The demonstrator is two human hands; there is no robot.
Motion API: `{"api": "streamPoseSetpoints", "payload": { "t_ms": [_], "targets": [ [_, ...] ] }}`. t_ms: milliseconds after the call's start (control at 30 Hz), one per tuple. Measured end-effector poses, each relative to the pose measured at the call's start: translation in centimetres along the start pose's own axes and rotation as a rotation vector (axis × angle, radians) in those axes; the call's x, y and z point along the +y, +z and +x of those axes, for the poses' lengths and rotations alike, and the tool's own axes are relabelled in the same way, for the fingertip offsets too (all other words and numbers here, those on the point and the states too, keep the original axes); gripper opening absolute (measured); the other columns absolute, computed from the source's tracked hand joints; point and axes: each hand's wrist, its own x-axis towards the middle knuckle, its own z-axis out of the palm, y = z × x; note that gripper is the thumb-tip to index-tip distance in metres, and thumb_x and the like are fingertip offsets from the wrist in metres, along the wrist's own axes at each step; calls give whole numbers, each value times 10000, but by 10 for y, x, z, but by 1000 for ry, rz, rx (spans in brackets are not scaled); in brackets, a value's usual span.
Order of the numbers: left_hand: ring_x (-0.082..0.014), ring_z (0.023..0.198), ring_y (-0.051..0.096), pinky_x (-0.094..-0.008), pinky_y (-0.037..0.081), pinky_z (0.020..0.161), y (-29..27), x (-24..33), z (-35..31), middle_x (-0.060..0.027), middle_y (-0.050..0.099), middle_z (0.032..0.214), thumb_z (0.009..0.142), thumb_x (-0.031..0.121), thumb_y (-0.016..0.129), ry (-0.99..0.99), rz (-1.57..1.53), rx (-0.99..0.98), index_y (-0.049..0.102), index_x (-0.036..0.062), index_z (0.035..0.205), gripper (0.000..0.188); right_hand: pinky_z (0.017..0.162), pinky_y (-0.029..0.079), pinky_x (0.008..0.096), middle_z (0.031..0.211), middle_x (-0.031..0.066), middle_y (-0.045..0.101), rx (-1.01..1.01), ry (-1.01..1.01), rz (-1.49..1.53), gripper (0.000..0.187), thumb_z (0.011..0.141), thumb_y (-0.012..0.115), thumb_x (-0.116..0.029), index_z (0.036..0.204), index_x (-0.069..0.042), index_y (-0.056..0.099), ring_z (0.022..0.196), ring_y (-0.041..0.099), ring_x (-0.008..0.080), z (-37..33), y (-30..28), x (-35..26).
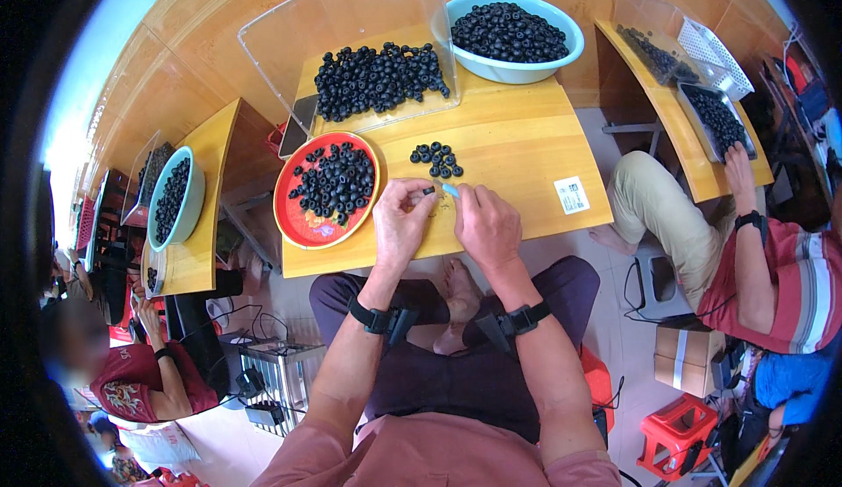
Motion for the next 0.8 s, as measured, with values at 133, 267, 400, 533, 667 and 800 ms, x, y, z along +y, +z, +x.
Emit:
{"api": "streamPoseSetpoints", "payload": {
  "t_ms": [133,267,400,533,667,800],
  "targets": [
    [-146,766,684,-280,572,717,3,-3,1,-87,694,921,860,-16,781,-123,-142,13,698,13,1120,275,572,508,422,763,105,595,23,-16,33,123,894,718,-130,996,-64,696,667,648,309,0,-2,-2],
    [-151,764,686,-283,573,712,2,0,0,-83,693,899,847,-27,781,-63,-49,17,678,18,1138,312,570,506,416,751,92,587,11,-47,65,124,889,724,-133,992,-70,692,660,640,298,0,-3,-2],
    [-157,777,689,-287,574,711,1,3,0,-90,688,918,821,-46,787,-6,25,30,677,13,1088,295,571,507,411,743,83,584,-8,-80,86,124,888,728,-132,988,-75,683,661,636,289,1,-3,-1],
    [-161,796,692,-292,575,704,1,1,-1,-98,682,935,810,-52,794,19,36,33,674,11,1066,290,583,520,402,749,80,585,-30,-82,63,128,894,709,-138,983,-58,664,681,643,265,1,-4,-3],
    [-164,787,695,-295,577,708,1,4,-1,-99,690,933,817,-52,791,23,67,26,671,10,1068,286,587,523,405,751,83,587,-32,-73,65,132,893,709,-136,986,-58,658,686,646,269,1,-4,-3],
    [-156,774,695,-292,580,720,2,3,-2,-101,704,925,831,-40,794,-41,-3,27,659,13,1066,276,591,525,409,755,86,588,-27,-76,74,128,893,706,-132,982,-57,653,695,650,274,1,-3,-2]
  ]
}}
